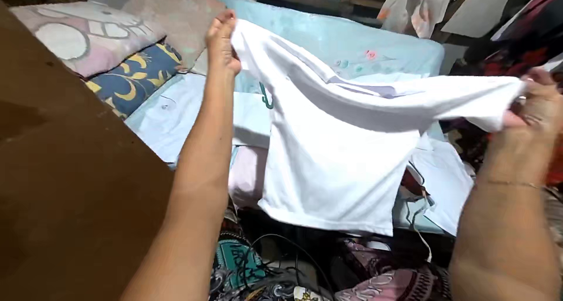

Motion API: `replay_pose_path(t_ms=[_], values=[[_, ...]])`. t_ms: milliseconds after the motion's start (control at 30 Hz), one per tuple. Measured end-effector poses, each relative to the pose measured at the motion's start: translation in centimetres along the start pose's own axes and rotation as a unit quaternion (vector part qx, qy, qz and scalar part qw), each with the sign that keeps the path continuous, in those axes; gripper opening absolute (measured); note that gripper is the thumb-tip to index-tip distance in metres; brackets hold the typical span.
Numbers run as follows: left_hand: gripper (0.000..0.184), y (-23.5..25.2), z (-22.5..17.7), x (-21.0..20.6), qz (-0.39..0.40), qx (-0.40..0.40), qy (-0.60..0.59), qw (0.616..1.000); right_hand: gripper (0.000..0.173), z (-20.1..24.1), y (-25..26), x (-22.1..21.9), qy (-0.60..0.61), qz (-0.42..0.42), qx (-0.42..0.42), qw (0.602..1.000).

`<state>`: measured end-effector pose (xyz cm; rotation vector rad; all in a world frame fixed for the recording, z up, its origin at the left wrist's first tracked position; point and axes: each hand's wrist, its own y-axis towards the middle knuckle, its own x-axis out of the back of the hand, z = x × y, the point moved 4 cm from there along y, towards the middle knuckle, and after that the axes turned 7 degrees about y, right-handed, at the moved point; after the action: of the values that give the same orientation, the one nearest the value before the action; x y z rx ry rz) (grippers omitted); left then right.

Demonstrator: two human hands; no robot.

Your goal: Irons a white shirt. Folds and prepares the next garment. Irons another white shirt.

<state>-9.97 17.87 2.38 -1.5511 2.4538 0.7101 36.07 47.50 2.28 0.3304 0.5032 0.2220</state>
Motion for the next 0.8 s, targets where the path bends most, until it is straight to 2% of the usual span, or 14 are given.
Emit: replay_pose_path(t_ms=[33,100,167,233,300,367,400,433,500,567,633,733,800], values=[[0.030,1.4,2.1,-0.7,0.011,0.011,0.051,0.999,0.033,-2.3,1.4,-0.3,-0.044,-0.006,0.002,0.999],[0.042,2.3,5.9,-1.4,0.050,0.040,0.194,0.979,0.056,-6.4,2.7,-0.9,-0.233,0.043,0.005,0.971],[0.054,0.7,9.7,-1.9,0.120,0.027,0.381,0.916,0.064,-9.8,1.2,-1.3,-0.375,0.116,-0.023,0.919],[0.059,-3.9,14.2,-2.2,0.221,0.024,0.491,0.843,0.060,-12.9,-2.9,-1.3,-0.456,0.200,-0.072,0.864],[0.060,-10.5,19.3,-2.1,0.350,0.039,0.520,0.778,0.051,-17.0,-7.5,0.2,-0.503,0.292,-0.142,0.801],[0.061,-17.0,23.4,-0.9,0.461,0.059,0.542,0.701,0.055,-21.0,-12.0,2.5,-0.546,0.391,-0.239,0.701],[0.056,-19.2,24.5,-0.1,0.488,0.048,0.557,0.670,0.058,-22.5,-14.0,3.8,-0.559,0.416,-0.257,0.669],[0.051,-20.3,25.0,0.5,0.496,0.037,0.567,0.657,0.060,-23.6,-15.6,5.1,-0.568,0.415,-0.256,0.663],[0.040,-20.8,24.6,1.3,0.464,0.019,0.569,0.678,0.063,-24.3,-17.4,7.0,-0.578,0.366,-0.217,0.697],[0.029,-20.6,24.3,1.8,0.423,0.004,0.569,0.705,0.057,-24.1,-18.2,7.7,-0.588,0.326,-0.171,0.720],[0.024,-20.2,24.3,1.9,0.403,0.015,0.577,0.710,0.043,-23.9,-18.6,7.9,-0.602,0.323,-0.133,0.718],[0.022,-19.7,24.0,1.7,0.383,0.037,0.583,0.716,0.032,-23.5,-19.0,7.9,-0.622,0.308,-0.101,0.713],[0.018,-19.5,23.7,2.2,0.342,0.026,0.563,0.752,0.028,-23.0,-19.1,8.1,-0.629,0.261,-0.105,0.725]])
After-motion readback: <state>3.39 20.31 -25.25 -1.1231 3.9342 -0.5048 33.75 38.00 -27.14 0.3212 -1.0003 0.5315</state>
